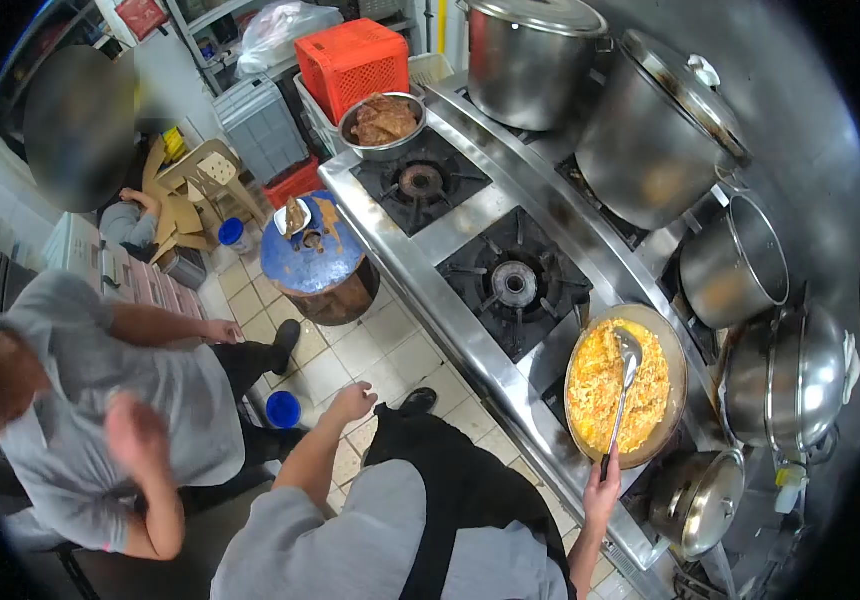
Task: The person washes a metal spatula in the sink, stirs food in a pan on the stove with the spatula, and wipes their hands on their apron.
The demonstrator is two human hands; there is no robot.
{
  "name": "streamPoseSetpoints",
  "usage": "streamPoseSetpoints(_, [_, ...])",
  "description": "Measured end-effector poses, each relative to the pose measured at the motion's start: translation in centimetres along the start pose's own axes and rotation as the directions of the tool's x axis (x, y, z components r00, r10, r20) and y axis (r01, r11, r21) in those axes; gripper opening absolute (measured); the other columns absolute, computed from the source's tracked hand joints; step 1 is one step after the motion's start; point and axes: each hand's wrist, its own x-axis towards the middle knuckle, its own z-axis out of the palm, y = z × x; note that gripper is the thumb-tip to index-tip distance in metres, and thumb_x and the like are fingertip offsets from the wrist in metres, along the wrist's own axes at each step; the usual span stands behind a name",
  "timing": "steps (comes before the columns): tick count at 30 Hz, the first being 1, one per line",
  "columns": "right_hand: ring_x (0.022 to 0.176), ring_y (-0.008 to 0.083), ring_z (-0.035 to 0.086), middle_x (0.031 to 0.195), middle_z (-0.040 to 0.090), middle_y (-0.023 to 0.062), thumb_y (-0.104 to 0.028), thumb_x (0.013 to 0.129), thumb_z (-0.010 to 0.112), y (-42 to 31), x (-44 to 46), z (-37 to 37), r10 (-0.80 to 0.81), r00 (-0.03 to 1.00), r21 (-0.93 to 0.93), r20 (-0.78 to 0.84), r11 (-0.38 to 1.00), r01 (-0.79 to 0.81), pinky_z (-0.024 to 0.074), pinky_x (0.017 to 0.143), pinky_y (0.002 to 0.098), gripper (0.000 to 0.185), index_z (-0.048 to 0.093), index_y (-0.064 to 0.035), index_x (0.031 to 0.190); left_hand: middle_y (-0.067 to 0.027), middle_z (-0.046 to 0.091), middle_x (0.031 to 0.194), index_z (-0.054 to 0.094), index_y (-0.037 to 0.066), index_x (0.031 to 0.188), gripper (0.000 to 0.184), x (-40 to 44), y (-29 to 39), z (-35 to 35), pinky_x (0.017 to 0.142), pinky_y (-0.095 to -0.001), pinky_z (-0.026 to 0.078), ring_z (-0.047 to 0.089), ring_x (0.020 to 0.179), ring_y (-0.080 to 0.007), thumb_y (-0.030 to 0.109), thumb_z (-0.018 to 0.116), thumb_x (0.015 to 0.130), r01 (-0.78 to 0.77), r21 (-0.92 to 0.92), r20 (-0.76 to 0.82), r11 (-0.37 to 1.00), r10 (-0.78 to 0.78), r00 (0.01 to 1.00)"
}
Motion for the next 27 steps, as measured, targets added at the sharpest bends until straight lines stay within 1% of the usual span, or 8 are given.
streamPoseSetpoints(9, [0.106,0.0296,0.066,0.119,0.067,0.0235,0.004,0.093,0.056,-1.9,-2.2,0.0,0.011,0.966,0.075,-0.258,0.997,0.009,0.0501,0.093,0.0359,0.058,0.046,-0.0054,0.15,-0.0237,0.071,0.114,0.07,0.002,0.122,0.05,0.5,-8.5,3.4,0.099,-0.0431,0.051,0.067,0.112,-0.0387,0.037,0.067,0.087,-0.076,0.181,0.031,0.981,0.071,0.997])
streamPoseSetpoints(11, [0.115,0.0258,0.064,0.131,0.064,0.0225,0.003,0.094,0.055,0.8,-3.2,1.0,0.117,0.979,0.134,-0.165,0.986,-0.095,0.0487,0.097,0.0352,0.058,0.044,-0.0043,0.151,-0.0249,0.07,0.116,0.07,0.001,0.122,0.051,1.8,-12.7,5.1,0.101,-0.0435,0.051,0.066,0.114,-0.0394,0.038,0.067,0.086,-0.177,0.227,0.103,0.958,0.157,0.982])
streamPoseSetpoints(13, [0.136,0.0297,0.052,0.144,0.055,0.0243,0.0,0.095,0.055,0.8,-3.9,1.4,0.18,0.977,0.213,-0.112,0.965,-0.153,0.0392,0.111,0.0355,0.057,0.043,-0.0008,0.15,-0.0256,0.071,0.113,0.07,0.0,0.12,0.05,0.6,-10.6,4.1,0.1,-0.0431,0.051,0.067,0.112,-0.0392,0.037,0.067,0.086,-0.008,0.109,0.126,0.994,-0.005,0.992])
streamPoseSetpoints(15, [0.136,0.0316,0.052,0.143,0.055,0.0253,-0.003,0.095,0.056,1.3,-4.6,1.5,0.168,0.975,0.181,-0.142,0.973,-0.141,0.0398,0.111,0.0364,0.056,0.044,-0.0028,0.15,-0.0262,0.071,0.111,0.069,-0.001,0.119,0.048,0.9,-9.5,3.5,0.097,-0.0429,0.053,0.067,0.11,-0.0393,0.035,0.068,0.086,0.029,0.063,0.163,0.998,-0.039,0.986])
streamPoseSetpoints(18, [0.13,0.0333,0.057,0.139,0.059,0.0244,-0.002,0.095,0.058,-1.6,-5.4,0.1,0.241,0.961,0.142,-0.137,0.965,-0.222,0.0436,0.106,0.0357,0.054,0.047,-0.0032,0.148,-0.0247,0.071,0.108,0.064,-0.003,0.124,0.049,2.6,-10.0,3.4,0.078,-0.0406,0.057,0.071,0.096,-0.036,0.03,0.068,0.088,-0.197,0.149,0.225,0.969,0.161,0.961])
streamPoseSetpoints(21, [0.101,0.036,0.066,0.112,0.067,0.0234,-0.004,0.094,0.062,-1.5,-7.1,1.1,0.179,0.954,0.156,-0.241,0.977,-0.144,0.0519,0.091,0.0416,0.055,0.05,-0.0095,0.147,-0.0227,0.071,0.102,0.064,-0.004,0.123,0.049,2.6,-6.8,3.0,0.071,-0.0371,0.056,0.071,0.085,-0.0276,0.03,0.068,0.088,0.051,-0.145,0.304,0.988,-0.005,0.953])
streamPoseSetpoints(22, [0.102,0.0363,0.066,0.111,0.068,0.0232,-0.004,0.094,0.062,-1.6,-7.7,1.4,0.195,0.95,0.155,-0.245,0.975,-0.16,0.0519,0.091,0.0416,0.055,0.051,-0.0094,0.147,-0.018,0.071,0.092,0.066,-0.005,0.119,0.044,2.5,-6.1,2.8,0.068,-0.0334,0.055,0.068,0.077,-0.0208,0.027,0.068,0.088,-0.023,-0.135,0.299,0.991,0.063,0.952])
streamPoseSetpoints(27, [0.101,0.0378,0.066,0.107,0.067,0.0225,-0.002,0.093,0.062,-0.5,-8.6,3.9,0.215,0.944,0.224,-0.25,0.961,-0.16,0.0514,0.091,0.042,0.057,0.05,-0.0104,0.147,-0.0139,0.072,0.085,0.066,-0.003,0.122,0.045,6.8,-7.0,3.1,0.068,-0.0329,0.054,0.069,0.073,-0.0206,0.028,0.065,0.089,-0.586,0.19,0.372,0.788,0.495,0.786])
